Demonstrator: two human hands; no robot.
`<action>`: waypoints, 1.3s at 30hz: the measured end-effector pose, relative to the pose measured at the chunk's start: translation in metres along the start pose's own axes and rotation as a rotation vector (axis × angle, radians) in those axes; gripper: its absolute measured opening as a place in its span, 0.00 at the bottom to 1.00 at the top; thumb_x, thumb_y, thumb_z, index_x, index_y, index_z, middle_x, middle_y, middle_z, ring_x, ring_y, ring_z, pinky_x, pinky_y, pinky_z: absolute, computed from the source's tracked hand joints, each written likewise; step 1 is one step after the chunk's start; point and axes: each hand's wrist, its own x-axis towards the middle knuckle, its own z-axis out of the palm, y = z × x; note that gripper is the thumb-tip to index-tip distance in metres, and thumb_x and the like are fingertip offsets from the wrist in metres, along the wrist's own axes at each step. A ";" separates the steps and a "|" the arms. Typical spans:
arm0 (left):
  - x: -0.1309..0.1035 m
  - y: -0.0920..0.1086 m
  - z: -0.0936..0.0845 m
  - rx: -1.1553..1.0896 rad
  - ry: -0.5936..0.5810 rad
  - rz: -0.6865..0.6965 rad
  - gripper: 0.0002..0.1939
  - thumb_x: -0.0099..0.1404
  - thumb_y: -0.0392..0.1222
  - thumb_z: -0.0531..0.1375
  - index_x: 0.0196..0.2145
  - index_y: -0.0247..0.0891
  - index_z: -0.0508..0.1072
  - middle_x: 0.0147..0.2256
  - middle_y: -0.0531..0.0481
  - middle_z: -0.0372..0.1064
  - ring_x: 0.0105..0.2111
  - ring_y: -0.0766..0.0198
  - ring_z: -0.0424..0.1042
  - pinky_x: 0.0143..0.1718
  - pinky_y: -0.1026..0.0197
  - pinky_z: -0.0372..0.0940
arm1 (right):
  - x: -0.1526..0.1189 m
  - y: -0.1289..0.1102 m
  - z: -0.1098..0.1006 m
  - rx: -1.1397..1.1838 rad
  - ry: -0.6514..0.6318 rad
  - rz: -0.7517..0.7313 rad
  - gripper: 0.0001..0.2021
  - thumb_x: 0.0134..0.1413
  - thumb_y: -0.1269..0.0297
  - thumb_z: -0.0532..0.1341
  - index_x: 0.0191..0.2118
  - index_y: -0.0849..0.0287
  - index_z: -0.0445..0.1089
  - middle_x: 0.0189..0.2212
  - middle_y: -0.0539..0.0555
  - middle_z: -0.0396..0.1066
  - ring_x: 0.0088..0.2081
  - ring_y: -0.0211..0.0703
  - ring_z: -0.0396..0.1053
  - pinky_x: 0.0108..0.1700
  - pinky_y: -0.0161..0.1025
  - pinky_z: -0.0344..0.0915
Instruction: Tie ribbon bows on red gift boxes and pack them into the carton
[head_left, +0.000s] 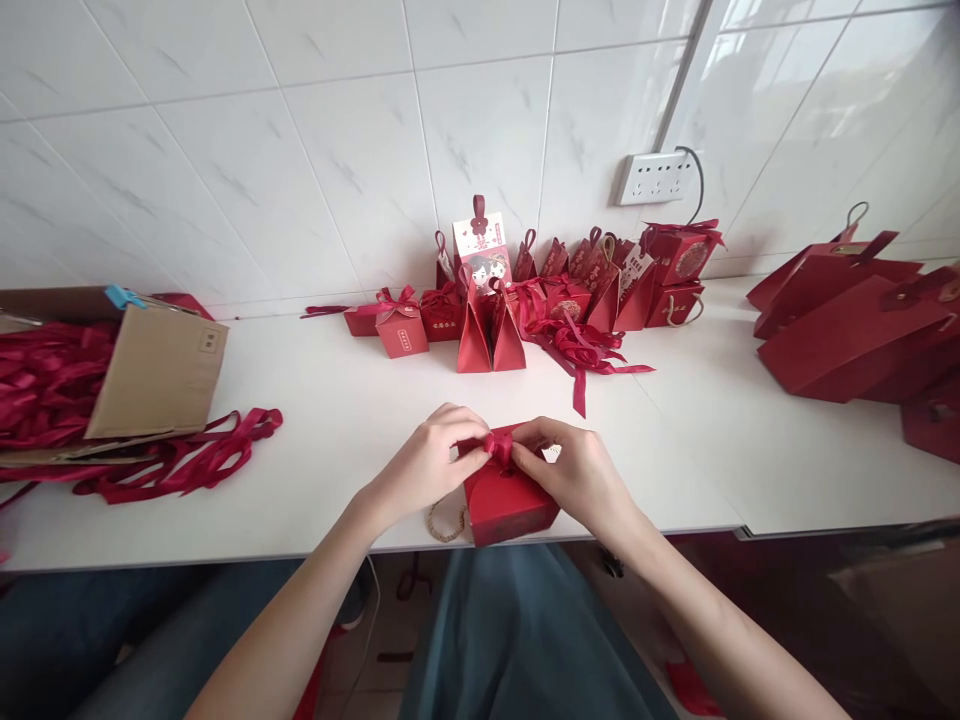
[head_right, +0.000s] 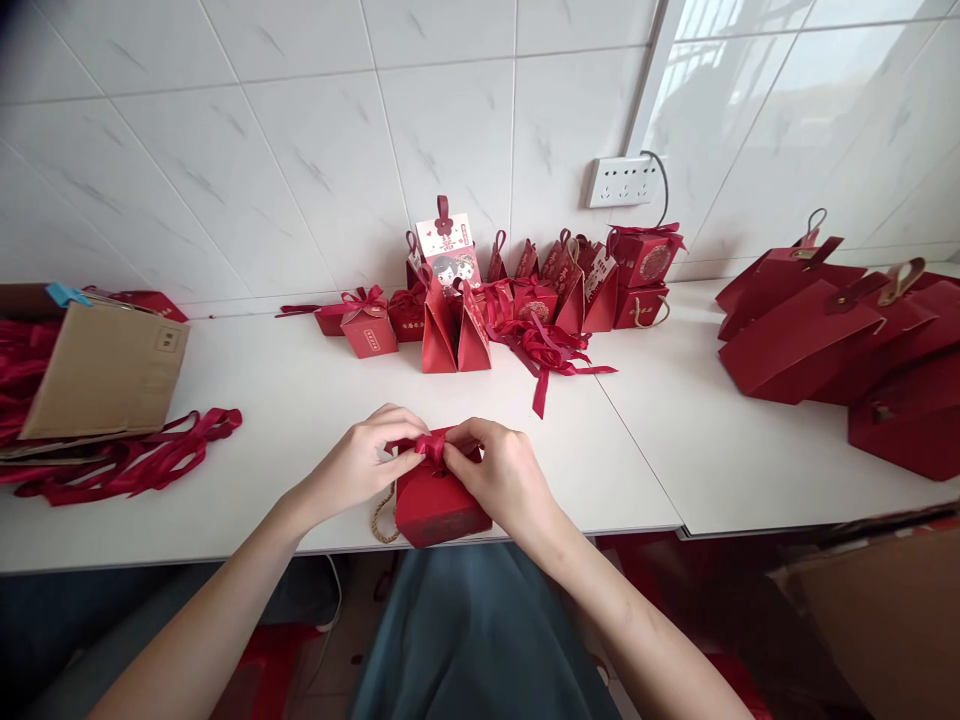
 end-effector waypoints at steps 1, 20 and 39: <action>-0.003 0.003 0.002 0.014 0.010 0.008 0.08 0.63 0.37 0.53 0.31 0.40 0.72 0.37 0.49 0.70 0.43 0.60 0.66 0.45 0.58 0.63 | 0.000 0.000 0.001 0.001 0.005 0.001 0.06 0.49 0.70 0.58 0.30 0.57 0.72 0.26 0.49 0.76 0.28 0.39 0.72 0.33 0.35 0.69; -0.013 0.007 0.033 -0.311 0.166 -0.182 0.08 0.63 0.40 0.54 0.36 0.39 0.73 0.46 0.46 0.67 0.50 0.58 0.65 0.50 0.58 0.62 | 0.000 0.007 -0.002 -0.137 -0.015 -0.175 0.05 0.56 0.70 0.57 0.34 0.56 0.71 0.34 0.50 0.76 0.32 0.39 0.73 0.35 0.36 0.69; -0.010 0.004 0.023 -0.695 0.066 -0.271 0.15 0.66 0.45 0.53 0.31 0.37 0.77 0.52 0.46 0.65 0.52 0.56 0.65 0.51 0.58 0.61 | -0.016 0.000 -0.012 -0.440 -0.047 -0.517 0.07 0.60 0.69 0.55 0.42 0.58 0.68 0.45 0.60 0.68 0.43 0.48 0.70 0.45 0.47 0.68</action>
